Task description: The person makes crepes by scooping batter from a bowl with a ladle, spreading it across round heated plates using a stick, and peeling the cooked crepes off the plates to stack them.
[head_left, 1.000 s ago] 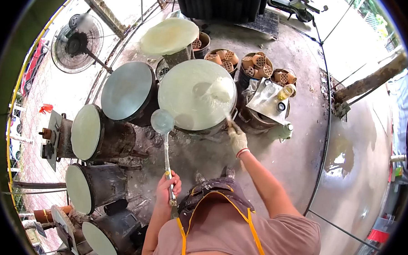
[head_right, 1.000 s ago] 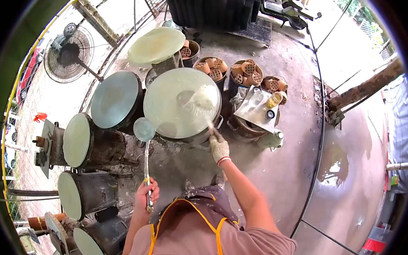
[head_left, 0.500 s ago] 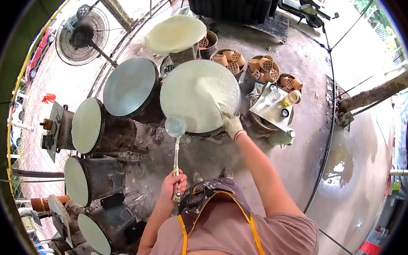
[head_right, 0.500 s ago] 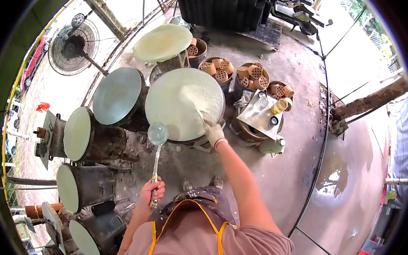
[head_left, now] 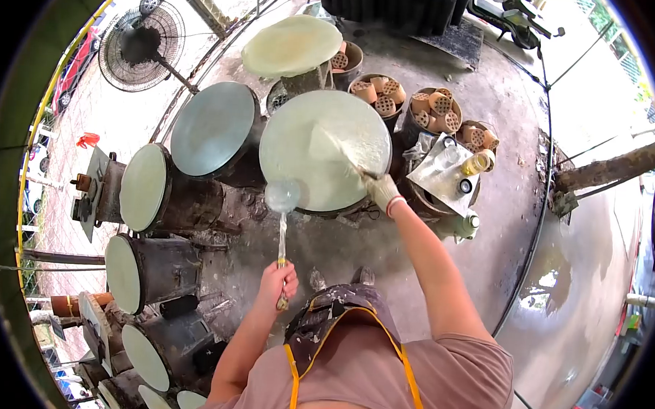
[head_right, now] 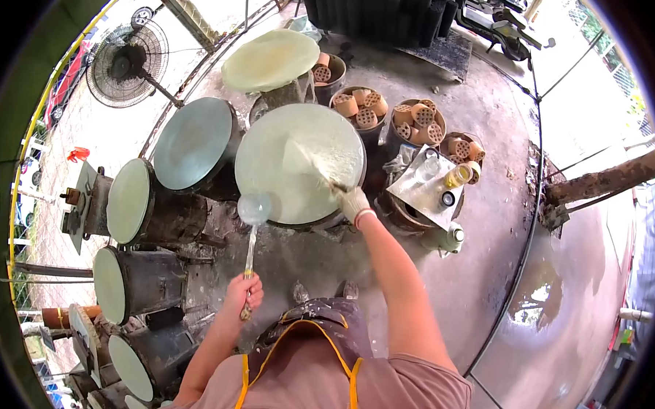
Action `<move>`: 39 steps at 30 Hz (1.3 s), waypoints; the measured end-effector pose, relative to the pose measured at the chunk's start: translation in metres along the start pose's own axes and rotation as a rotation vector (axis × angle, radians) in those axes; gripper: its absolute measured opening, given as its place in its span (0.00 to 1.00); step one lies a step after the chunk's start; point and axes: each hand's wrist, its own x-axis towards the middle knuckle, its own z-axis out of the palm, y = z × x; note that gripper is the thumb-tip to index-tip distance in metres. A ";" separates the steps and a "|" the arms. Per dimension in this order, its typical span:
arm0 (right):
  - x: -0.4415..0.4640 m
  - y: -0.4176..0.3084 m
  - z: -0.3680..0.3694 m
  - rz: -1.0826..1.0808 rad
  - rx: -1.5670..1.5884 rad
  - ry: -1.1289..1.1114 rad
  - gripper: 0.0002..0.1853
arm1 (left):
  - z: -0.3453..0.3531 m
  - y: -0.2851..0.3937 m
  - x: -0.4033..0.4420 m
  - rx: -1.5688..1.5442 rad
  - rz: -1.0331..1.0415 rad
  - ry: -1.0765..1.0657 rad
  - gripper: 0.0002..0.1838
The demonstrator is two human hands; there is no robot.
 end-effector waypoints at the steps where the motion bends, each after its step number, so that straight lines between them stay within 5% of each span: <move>1: -0.026 -0.048 -0.033 0.201 0.237 -0.122 0.16 | 0.004 0.005 0.009 0.091 0.040 0.019 0.04; 4: -0.093 -0.097 -0.072 0.629 0.735 -0.190 0.19 | 0.008 0.011 0.040 0.339 0.156 0.093 0.05; 6: -0.125 -0.108 -0.049 0.824 1.097 0.171 0.15 | 0.017 0.010 0.058 0.505 0.209 0.173 0.07; 7: -0.129 -0.080 -0.005 0.869 1.017 0.337 0.14 | 0.021 0.005 0.066 0.535 0.252 0.196 0.08; 9: -0.132 -0.125 0.023 1.002 0.930 0.133 0.11 | 0.031 -0.011 0.082 0.661 0.295 0.282 0.08; 12: -0.127 -0.117 0.058 0.773 1.133 0.090 0.09 | 0.059 -0.016 0.083 0.558 0.237 0.201 0.07; 15: -0.122 -0.134 -0.018 0.727 1.127 0.022 0.09 | 0.036 0.044 0.065 -0.023 -0.026 -0.199 0.06; 17: -0.114 -0.141 -0.046 0.839 1.072 0.292 0.11 | 0.024 0.065 0.014 -0.114 0.057 -0.360 0.06; 19: -0.106 -0.135 -0.047 0.846 1.084 0.491 0.14 | 0.022 0.059 -0.011 -0.043 0.109 -0.291 0.02; 22: -0.104 -0.119 -0.005 0.615 0.754 0.177 0.16 | 0.027 0.067 -0.014 -0.100 0.118 -0.292 0.03; 23: -0.114 -0.106 -0.009 0.509 0.833 -0.095 0.16 | 0.028 0.075 -0.011 -0.150 0.110 -0.308 0.04; 25: -0.102 -0.120 -0.020 0.637 0.776 -0.215 0.15 | 0.023 0.095 -0.007 -0.165 0.057 -0.302 0.03; 29: -0.058 -0.113 -0.001 0.839 1.076 0.598 0.14 | 0.002 0.154 -0.008 -0.138 0.097 -0.202 0.08; 35: 0.034 -0.217 0.053 0.827 1.034 0.306 0.17 | -0.060 0.293 0.031 0.148 0.378 -0.244 0.05; 39: 0.102 -0.288 0.135 0.704 1.128 0.375 0.19 | -0.119 0.363 0.142 0.478 0.480 -0.221 0.07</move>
